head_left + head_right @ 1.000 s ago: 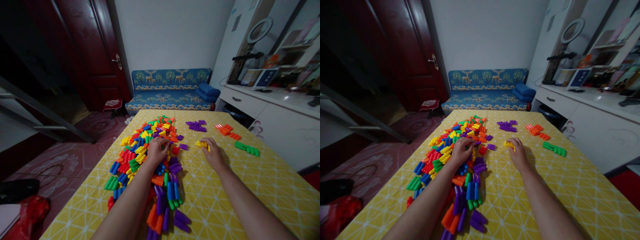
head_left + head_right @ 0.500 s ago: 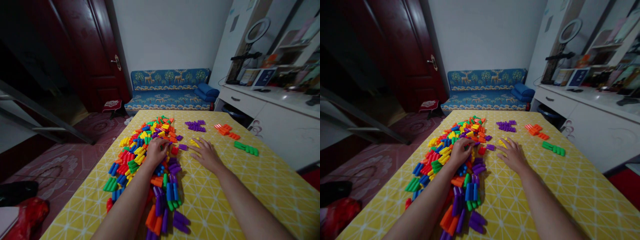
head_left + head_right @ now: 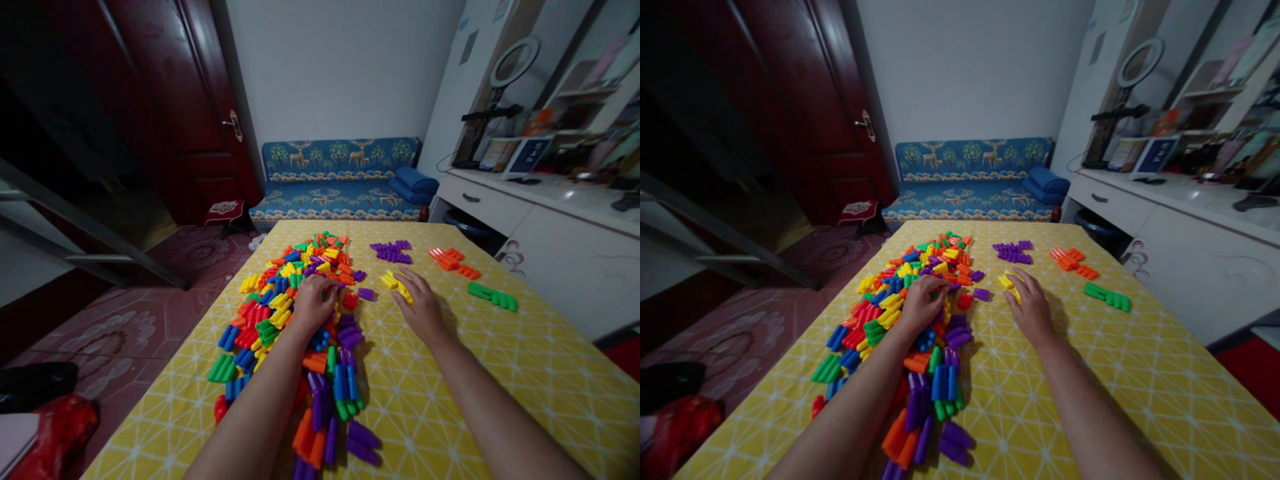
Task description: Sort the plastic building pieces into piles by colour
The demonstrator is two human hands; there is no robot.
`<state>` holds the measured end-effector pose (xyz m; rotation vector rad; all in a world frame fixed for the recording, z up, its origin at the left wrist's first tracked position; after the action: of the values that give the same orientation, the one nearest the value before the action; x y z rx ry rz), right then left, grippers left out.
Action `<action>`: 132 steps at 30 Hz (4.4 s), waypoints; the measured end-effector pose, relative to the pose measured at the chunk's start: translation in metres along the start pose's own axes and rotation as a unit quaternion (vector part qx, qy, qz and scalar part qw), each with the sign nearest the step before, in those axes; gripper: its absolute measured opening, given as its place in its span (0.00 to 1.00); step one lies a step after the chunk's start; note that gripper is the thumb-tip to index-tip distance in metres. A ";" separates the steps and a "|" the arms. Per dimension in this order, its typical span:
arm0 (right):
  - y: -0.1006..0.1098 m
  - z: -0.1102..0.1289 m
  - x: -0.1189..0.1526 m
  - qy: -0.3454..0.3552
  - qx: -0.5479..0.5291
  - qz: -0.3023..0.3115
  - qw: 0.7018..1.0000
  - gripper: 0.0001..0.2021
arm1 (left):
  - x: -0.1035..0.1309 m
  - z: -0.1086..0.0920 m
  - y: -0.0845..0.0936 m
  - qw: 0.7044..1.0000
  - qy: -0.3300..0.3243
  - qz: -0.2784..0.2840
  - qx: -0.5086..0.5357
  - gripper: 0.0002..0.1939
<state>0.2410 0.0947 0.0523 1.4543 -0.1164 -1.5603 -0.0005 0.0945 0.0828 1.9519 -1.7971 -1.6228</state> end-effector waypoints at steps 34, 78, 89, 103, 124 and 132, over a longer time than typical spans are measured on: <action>-0.049 0.103 0.010 0.127 0.048 0.230 0.964 0.19 | 0.002 0.002 -0.003 0.999 0.033 0.007 -0.041 0.07; -0.010 -0.152 0.022 -0.364 0.261 0.200 0.872 0.34 | 0.002 0.004 -0.005 0.999 0.027 0.020 -0.032 0.08; 0.004 -0.112 0.030 -0.342 -0.011 0.057 0.938 0.27 | 0.003 0.005 -0.005 0.999 0.033 0.023 -0.030 0.07; -0.017 -0.047 0.013 -0.144 0.033 0.101 0.984 0.16 | 0.003 0.003 -0.005 0.999 0.034 0.029 -0.025 0.08; 0.007 0.006 0.003 -0.086 -0.014 -0.008 0.996 0.10 | 0.002 0.005 -0.007 0.998 0.045 0.036 -0.019 0.09; -0.044 0.057 0.005 -0.077 -0.087 0.180 0.977 0.12 | 0.003 0.005 -0.005 0.998 0.048 0.030 -0.022 0.10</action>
<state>0.1714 0.0856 0.0365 1.1044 -0.3089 -1.3460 -0.0010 0.0971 0.0751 1.9022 -1.7519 -1.5107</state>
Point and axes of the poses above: each hand's wrist, its own x-axis away from the middle knuckle, its own y-axis out of the back of the hand, z = x × y, the point moved 8 cm from there along -x, towards the middle knuckle
